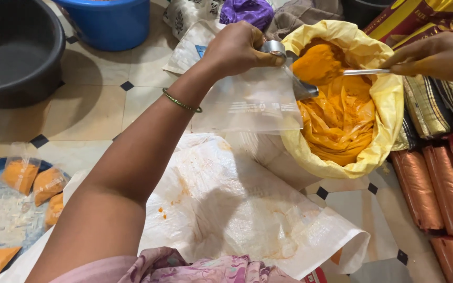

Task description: Bagging turmeric powder from a large sack into small individual plastic bags using a spoon.

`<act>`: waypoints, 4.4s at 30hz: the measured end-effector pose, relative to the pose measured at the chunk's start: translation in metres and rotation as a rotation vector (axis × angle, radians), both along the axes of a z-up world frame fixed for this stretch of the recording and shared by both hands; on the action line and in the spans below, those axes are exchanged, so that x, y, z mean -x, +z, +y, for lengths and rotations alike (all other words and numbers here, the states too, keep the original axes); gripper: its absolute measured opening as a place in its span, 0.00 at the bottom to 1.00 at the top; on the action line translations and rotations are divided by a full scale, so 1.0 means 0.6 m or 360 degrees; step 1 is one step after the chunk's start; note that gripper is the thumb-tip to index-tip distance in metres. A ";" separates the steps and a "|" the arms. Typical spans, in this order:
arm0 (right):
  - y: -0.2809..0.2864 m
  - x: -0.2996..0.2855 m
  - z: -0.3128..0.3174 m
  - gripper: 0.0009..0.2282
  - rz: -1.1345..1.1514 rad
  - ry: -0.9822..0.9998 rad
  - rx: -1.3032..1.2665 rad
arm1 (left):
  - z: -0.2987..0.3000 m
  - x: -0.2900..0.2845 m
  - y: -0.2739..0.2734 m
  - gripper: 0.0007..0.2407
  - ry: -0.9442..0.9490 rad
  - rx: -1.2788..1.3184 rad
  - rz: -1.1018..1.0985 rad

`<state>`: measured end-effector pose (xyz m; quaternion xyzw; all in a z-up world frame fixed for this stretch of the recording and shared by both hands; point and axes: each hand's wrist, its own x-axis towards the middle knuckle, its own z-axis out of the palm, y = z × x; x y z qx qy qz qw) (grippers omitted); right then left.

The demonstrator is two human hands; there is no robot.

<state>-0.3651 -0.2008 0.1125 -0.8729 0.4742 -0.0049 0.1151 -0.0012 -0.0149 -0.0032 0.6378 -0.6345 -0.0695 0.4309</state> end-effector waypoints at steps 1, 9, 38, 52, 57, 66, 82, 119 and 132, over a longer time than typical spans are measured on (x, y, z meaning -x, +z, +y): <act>0.006 -0.027 0.027 0.11 0.0065 0.0069 0.0079 | 0.001 -0.002 -0.003 0.21 -0.0022 0.0002 0.0028; -0.098 -0.184 0.217 0.04 0.0080 0.1026 0.1654 | 0.014 -0.036 -0.046 0.20 -0.0124 -0.0114 0.0228; -0.229 -0.170 -0.018 0.11 0.1042 0.0628 0.1059 | 0.141 -0.084 -0.104 0.20 0.0251 -0.0276 0.0126; -0.111 -0.115 0.210 0.07 0.1827 0.0076 0.1307 | 0.143 -0.085 -0.125 0.18 0.0247 -0.0260 0.0136; -0.215 -0.128 0.089 0.07 0.1530 -0.0010 0.0978 | 0.136 -0.086 -0.129 0.20 0.0239 -0.0157 0.0113; -0.262 -0.021 -0.022 0.14 0.0765 -0.0143 0.0460 | 0.113 -0.079 -0.070 0.19 0.0185 -0.0054 0.0083; -0.123 0.173 -0.127 0.13 -0.0267 -0.0458 0.0096 | 0.006 -0.022 0.102 0.15 -0.0501 0.0265 0.0083; -0.051 0.027 0.165 0.05 0.0376 0.0207 0.1445 | -0.034 -0.030 -0.016 0.17 -0.0253 -0.0078 0.0389; -0.183 -0.153 0.202 0.05 0.1704 0.0147 0.1425 | 0.052 -0.057 -0.022 0.11 -0.0242 -0.0124 0.0325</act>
